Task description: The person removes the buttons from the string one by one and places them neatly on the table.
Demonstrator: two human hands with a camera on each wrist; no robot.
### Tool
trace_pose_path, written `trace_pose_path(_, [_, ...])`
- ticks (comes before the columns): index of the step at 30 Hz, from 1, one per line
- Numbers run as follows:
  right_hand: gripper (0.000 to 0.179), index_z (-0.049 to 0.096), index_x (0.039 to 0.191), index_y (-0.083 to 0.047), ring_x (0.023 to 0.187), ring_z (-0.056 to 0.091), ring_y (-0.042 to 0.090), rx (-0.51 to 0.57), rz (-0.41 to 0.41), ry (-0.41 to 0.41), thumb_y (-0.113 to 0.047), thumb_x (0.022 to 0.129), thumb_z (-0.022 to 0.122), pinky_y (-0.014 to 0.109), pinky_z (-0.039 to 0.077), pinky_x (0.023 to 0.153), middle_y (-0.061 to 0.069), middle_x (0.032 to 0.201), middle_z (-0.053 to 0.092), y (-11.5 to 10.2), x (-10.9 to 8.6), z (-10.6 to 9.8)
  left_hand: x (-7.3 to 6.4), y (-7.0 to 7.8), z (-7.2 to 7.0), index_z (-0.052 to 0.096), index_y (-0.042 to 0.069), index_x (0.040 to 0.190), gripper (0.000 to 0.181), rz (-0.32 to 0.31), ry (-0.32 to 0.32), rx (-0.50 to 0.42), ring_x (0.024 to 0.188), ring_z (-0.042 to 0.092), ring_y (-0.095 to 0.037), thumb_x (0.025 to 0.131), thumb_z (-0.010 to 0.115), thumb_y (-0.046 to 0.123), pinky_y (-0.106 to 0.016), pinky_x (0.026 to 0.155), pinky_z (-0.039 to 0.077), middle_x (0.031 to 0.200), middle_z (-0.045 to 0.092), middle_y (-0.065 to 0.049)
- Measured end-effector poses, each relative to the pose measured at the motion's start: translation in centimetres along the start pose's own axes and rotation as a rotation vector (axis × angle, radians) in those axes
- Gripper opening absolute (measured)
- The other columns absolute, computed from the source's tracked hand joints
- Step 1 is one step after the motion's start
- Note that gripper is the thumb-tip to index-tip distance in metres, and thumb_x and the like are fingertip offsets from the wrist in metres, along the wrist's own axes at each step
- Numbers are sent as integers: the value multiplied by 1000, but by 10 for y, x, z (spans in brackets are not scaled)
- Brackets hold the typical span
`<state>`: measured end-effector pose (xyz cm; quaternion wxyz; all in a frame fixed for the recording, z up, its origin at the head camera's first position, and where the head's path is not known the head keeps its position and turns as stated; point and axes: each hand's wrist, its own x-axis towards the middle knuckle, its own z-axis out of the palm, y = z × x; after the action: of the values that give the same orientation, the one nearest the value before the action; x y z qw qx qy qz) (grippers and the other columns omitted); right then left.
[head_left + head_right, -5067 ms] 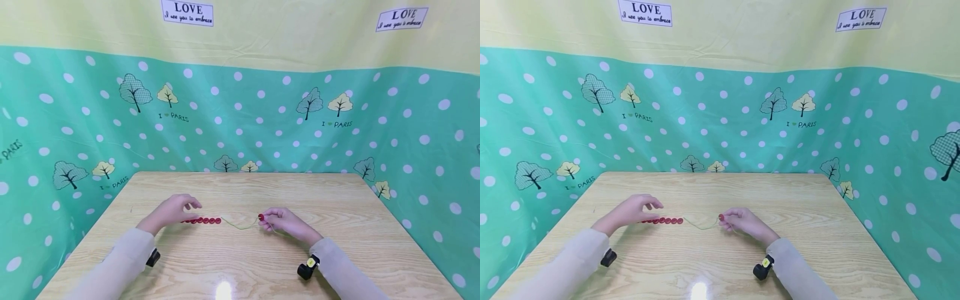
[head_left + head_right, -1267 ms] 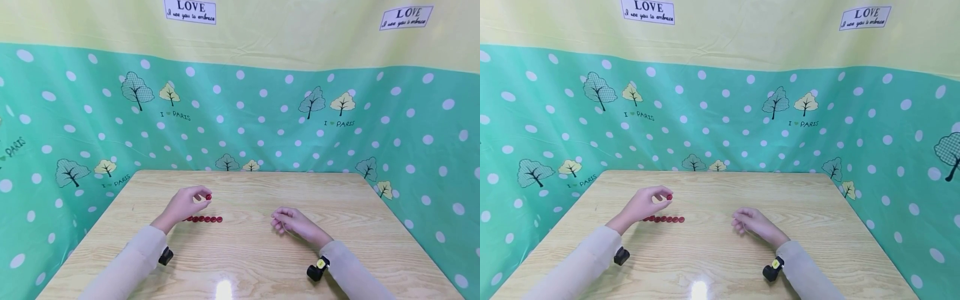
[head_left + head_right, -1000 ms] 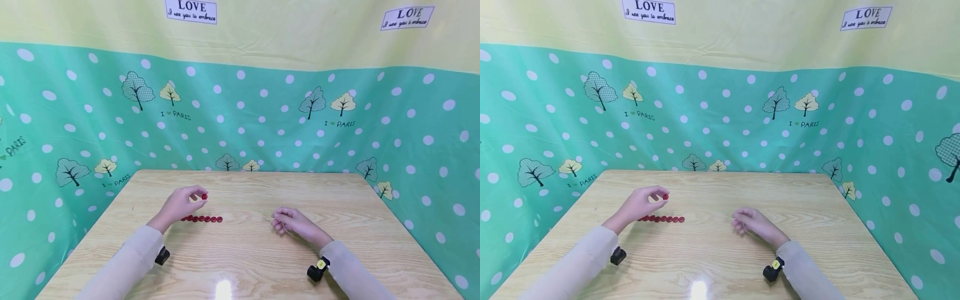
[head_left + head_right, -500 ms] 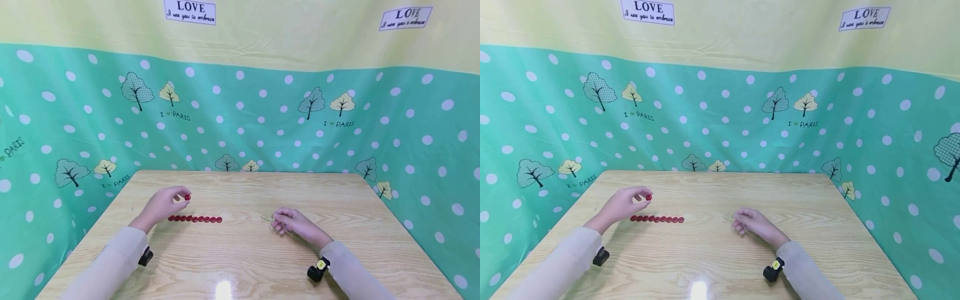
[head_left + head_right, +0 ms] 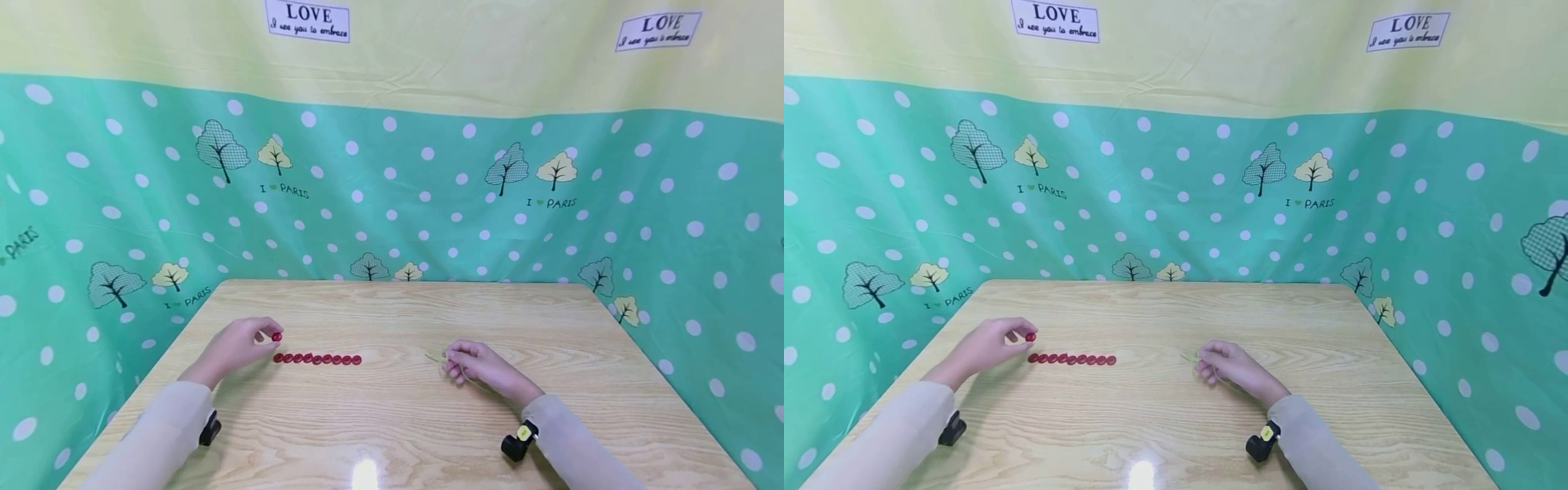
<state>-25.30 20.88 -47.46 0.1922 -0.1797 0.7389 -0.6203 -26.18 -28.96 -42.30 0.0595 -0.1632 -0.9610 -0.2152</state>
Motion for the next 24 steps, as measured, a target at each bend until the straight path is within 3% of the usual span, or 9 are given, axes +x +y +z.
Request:
trace_pose_path(7, [40, 53, 120, 14, 86, 61, 20, 11, 3, -1, -23, 105, 54, 28, 56, 74, 16, 102, 65, 1, 1, 0, -8, -17, 0, 74, 11, 108, 22, -50, -91, 0, 90, 64, -23, 88, 77, 19, -49, 83, 54, 102, 71, -2])
trace_pose_path(13, [35, 56, 117, 11, 84, 61, 19, -18, 1, -3, -22, 104, 56, 28, 56, 72, 15, 99, 66, 0, 0, 0, -12, -21, 4, 75, 17, 98, 14, -80, -176, 10, 88, 62, -18, 86, 80, 22, -47, 83, 53, 95, 69, 2])
trace_pose_path(24, [30, 62, 109, 0, 66, 52, 15, -235, 13, 40, -29, 104, 57, 30, 54, 63, 5, 78, 54, -14, 1, 2, -14, -24, 10, 76, 10, 105, 19, -102, -171, -14, 95, 66, -26, 87, 79, 18, -53, 90, 51, 98, 71, -2])
